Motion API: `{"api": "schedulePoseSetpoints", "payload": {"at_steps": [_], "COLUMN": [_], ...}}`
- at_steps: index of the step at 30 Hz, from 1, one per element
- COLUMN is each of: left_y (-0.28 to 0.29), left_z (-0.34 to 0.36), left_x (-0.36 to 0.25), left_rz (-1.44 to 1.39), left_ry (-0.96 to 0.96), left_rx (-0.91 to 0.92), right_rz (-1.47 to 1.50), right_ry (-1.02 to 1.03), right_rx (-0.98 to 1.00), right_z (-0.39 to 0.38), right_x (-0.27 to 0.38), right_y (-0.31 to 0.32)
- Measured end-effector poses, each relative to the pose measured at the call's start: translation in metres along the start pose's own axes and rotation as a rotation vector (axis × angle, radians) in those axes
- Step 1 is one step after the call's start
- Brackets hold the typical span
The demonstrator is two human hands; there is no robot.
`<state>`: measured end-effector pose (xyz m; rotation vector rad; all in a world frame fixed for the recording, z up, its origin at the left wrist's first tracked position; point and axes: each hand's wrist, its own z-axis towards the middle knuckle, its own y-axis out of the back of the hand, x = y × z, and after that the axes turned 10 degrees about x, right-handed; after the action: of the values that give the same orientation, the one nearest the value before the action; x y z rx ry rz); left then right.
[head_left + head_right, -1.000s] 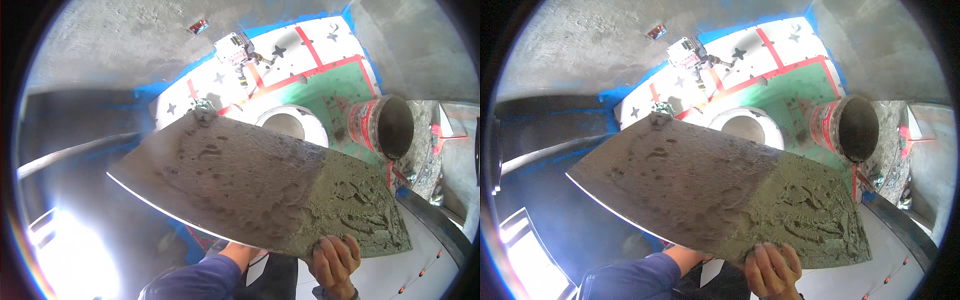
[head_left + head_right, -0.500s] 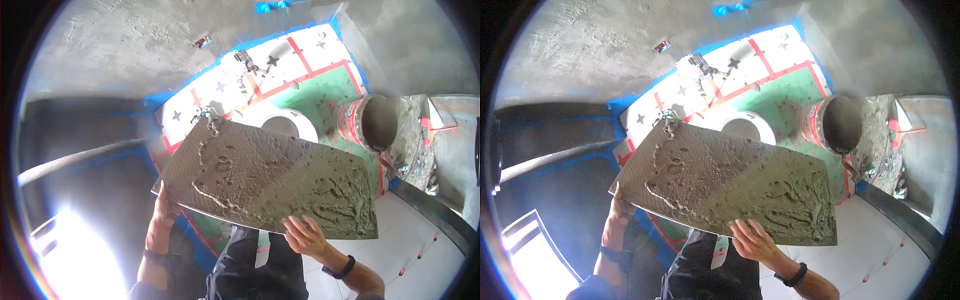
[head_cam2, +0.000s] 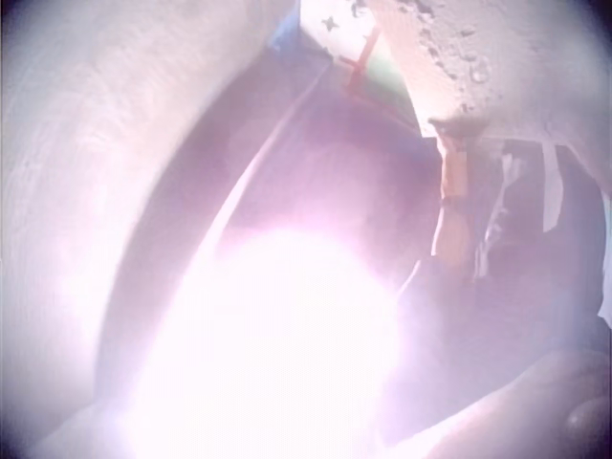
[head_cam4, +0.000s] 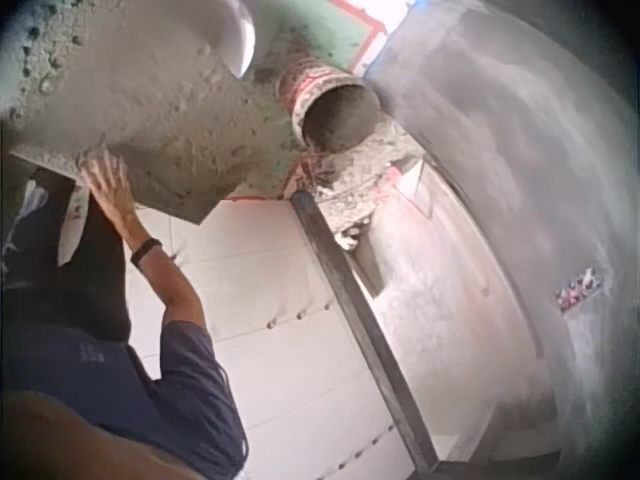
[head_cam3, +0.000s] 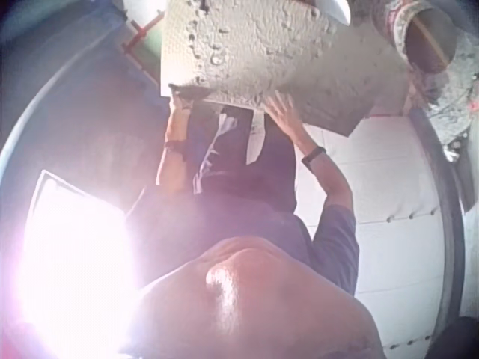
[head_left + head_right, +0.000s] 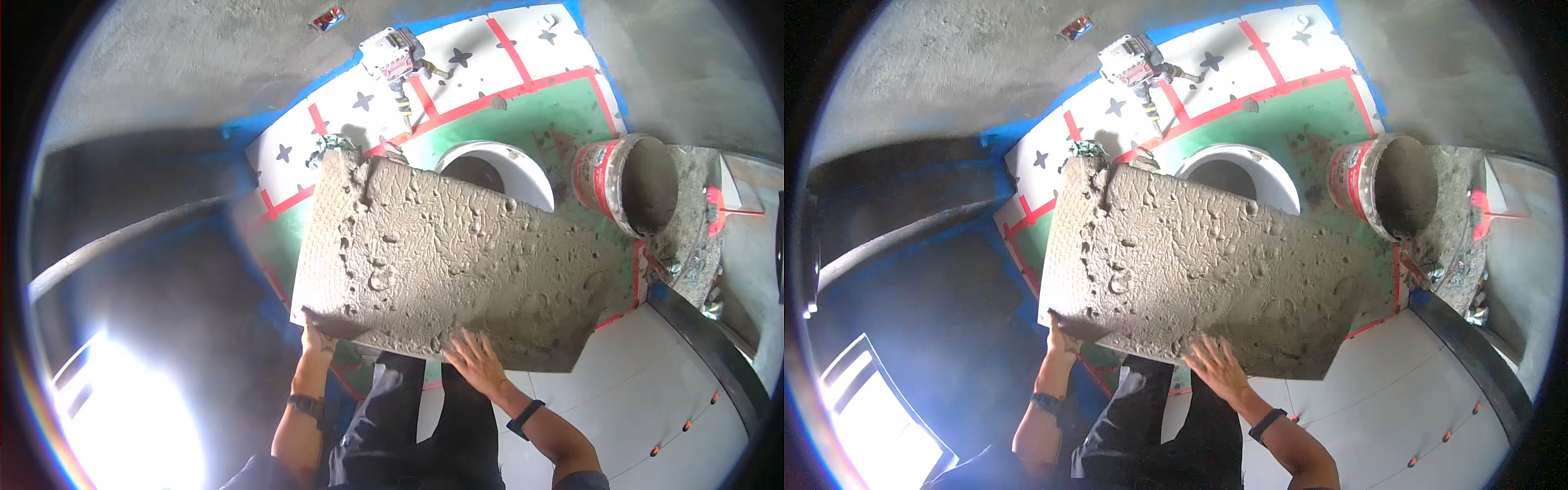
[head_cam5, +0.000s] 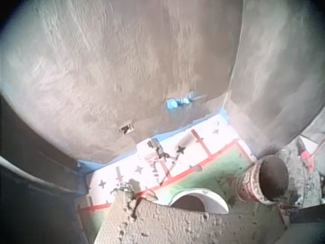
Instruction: Apply adhesive to a wall tile and install it onto a vertical surface using leveling clips.
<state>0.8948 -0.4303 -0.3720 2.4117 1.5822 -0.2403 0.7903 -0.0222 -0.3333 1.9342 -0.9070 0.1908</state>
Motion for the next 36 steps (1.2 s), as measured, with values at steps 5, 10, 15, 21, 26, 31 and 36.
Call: {"api": "schedulePoseSetpoints", "payload": {"at_steps": [5, 10, 15, 21, 26, 31, 36], "left_y": [0.024, -0.011, 0.041, 0.021, 0.026, 0.051, -0.008], "left_z": [0.045, 0.069, 0.087, 0.099, 0.089, 0.097, 0.100], "left_x": [-0.008, 0.004, -0.023, 0.013, 0.028, 0.036, 0.103], "left_rz": [0.012, 0.028, 0.087, -0.002, 0.002, -0.071, -0.218], "left_ry": [-0.155, -0.120, -0.035, -0.021, 0.009, 0.042, 0.031], "left_rx": [-0.188, -0.106, -0.110, -0.139, 0.054, -0.165, 0.025], "right_rz": [0.162, 0.391, 1.719, 1.759, 1.709, 1.733, 1.581], "right_ry": [-0.590, -1.281, -1.383, -1.323, -1.263, -1.179, -0.990], "right_rx": [-0.278, -0.619, -0.661, -0.785, -0.823, -0.801, -0.845], "right_z": [-0.017, -0.143, -0.111, -0.131, -0.120, -0.079, -0.095], "right_x": [-0.085, -0.297, -0.352, -0.373, -0.369, -0.380, -0.447], "right_y": [0.037, -0.036, -0.053, -0.044, 0.002, 0.057, 0.087]}}
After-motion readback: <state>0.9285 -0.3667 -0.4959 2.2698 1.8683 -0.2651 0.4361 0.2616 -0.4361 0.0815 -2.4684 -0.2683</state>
